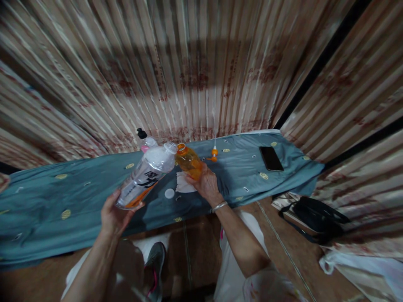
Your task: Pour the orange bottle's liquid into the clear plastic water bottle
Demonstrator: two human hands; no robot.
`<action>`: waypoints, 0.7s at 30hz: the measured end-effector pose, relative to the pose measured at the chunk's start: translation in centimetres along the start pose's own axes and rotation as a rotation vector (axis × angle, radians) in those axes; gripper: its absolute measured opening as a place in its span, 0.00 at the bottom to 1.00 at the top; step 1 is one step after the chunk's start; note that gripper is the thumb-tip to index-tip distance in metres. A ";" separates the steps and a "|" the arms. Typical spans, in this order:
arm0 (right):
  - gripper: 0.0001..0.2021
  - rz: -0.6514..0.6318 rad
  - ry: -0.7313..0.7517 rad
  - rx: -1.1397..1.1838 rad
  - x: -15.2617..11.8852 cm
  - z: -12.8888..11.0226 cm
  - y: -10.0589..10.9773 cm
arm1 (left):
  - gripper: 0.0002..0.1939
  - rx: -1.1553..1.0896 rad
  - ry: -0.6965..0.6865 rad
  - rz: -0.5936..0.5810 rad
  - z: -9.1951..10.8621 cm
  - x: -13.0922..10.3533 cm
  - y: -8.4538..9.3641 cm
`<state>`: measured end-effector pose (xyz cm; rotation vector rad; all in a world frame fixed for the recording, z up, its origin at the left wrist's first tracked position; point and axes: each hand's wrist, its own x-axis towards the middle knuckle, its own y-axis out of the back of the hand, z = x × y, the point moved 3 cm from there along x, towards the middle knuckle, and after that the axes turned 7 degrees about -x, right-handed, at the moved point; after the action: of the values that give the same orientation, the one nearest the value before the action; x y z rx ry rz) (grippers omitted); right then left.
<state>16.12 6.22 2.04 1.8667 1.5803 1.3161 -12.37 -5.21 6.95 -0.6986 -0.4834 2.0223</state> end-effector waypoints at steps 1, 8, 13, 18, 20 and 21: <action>0.37 -0.007 -0.005 0.000 0.0 0.0 0.0 | 0.20 0.003 -0.009 -0.007 0.1 -0.1 0.0; 0.36 -0.044 -0.026 -0.015 -0.1 -0.3 0.4 | 0.20 0.003 -0.034 -0.022 0.4 -0.4 -0.2; 0.36 -0.045 -0.019 -0.031 0.0 -0.2 0.3 | 0.19 0.011 -0.030 -0.025 0.7 -0.8 -0.3; 0.37 -0.031 -0.015 -0.052 0.1 -0.1 0.2 | 0.24 0.036 -0.043 -0.018 0.8 -0.9 -0.3; 0.37 -0.024 -0.009 -0.058 0.1 -0.1 0.2 | 0.28 0.050 -0.056 0.002 0.9 -0.9 -0.2; 0.37 -0.018 -0.004 -0.065 0.1 -0.2 0.1 | 0.30 0.060 -0.056 0.007 0.9 -0.9 -0.2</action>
<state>16.07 6.18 2.25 1.8116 1.5304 1.3385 -12.45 -5.95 8.00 -0.6092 -0.4517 2.0592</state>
